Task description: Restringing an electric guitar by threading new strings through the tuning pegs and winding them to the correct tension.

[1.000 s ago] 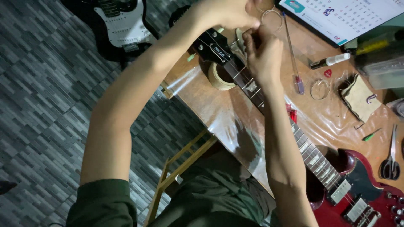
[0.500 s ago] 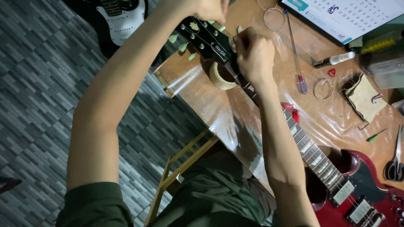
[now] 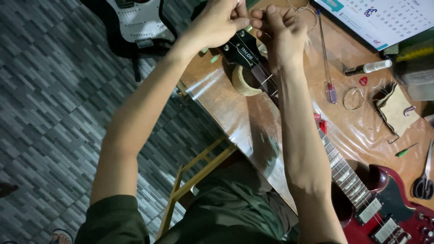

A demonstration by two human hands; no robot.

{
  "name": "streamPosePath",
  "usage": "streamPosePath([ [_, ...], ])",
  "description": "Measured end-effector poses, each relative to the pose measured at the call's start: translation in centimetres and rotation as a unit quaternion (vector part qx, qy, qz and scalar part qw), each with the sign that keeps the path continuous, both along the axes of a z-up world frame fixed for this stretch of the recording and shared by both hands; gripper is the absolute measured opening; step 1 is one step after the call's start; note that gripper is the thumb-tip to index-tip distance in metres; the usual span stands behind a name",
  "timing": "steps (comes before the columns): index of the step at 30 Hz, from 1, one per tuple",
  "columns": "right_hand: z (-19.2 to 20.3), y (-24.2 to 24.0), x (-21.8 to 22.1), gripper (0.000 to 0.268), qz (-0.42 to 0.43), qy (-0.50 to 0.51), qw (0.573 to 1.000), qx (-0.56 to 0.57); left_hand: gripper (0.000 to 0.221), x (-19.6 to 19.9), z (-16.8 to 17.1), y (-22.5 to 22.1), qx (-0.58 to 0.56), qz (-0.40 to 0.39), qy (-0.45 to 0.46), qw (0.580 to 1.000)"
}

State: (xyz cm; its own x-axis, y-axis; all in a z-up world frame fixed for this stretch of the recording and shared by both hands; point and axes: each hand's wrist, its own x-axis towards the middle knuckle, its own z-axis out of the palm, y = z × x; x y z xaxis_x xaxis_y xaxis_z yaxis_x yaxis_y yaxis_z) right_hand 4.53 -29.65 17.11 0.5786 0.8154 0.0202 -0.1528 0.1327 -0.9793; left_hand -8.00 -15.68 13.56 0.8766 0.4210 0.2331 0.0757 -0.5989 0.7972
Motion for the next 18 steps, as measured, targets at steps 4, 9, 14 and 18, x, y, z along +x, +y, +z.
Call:
streamPosePath([
  [4, -0.9, 0.2, 1.2, 0.014, 0.029, 0.081, 0.996, 0.014, 0.016, 0.4, -0.6, -1.3, -0.142, 0.052, -0.059, 0.987],
  [9, -2.3, 0.3, 2.6, 0.018, -0.003, 0.104, 0.995, -0.006, 0.016, 0.9, -1.8, -1.3, -0.134, 0.063, -0.099, 0.984],
  [14, -1.1, 0.1, 2.4, 0.006, -0.050, 0.205, 0.975, -0.077, 0.012, 1.0, -1.7, -1.2, -0.166, 0.061, -0.070, 0.982],
  [18, -2.7, 1.2, 2.4, 0.008, -0.021, 0.256, 0.966, -0.022, 0.015, 0.7, -1.6, -1.3, -0.252, 0.049, -0.077, 0.964],
])
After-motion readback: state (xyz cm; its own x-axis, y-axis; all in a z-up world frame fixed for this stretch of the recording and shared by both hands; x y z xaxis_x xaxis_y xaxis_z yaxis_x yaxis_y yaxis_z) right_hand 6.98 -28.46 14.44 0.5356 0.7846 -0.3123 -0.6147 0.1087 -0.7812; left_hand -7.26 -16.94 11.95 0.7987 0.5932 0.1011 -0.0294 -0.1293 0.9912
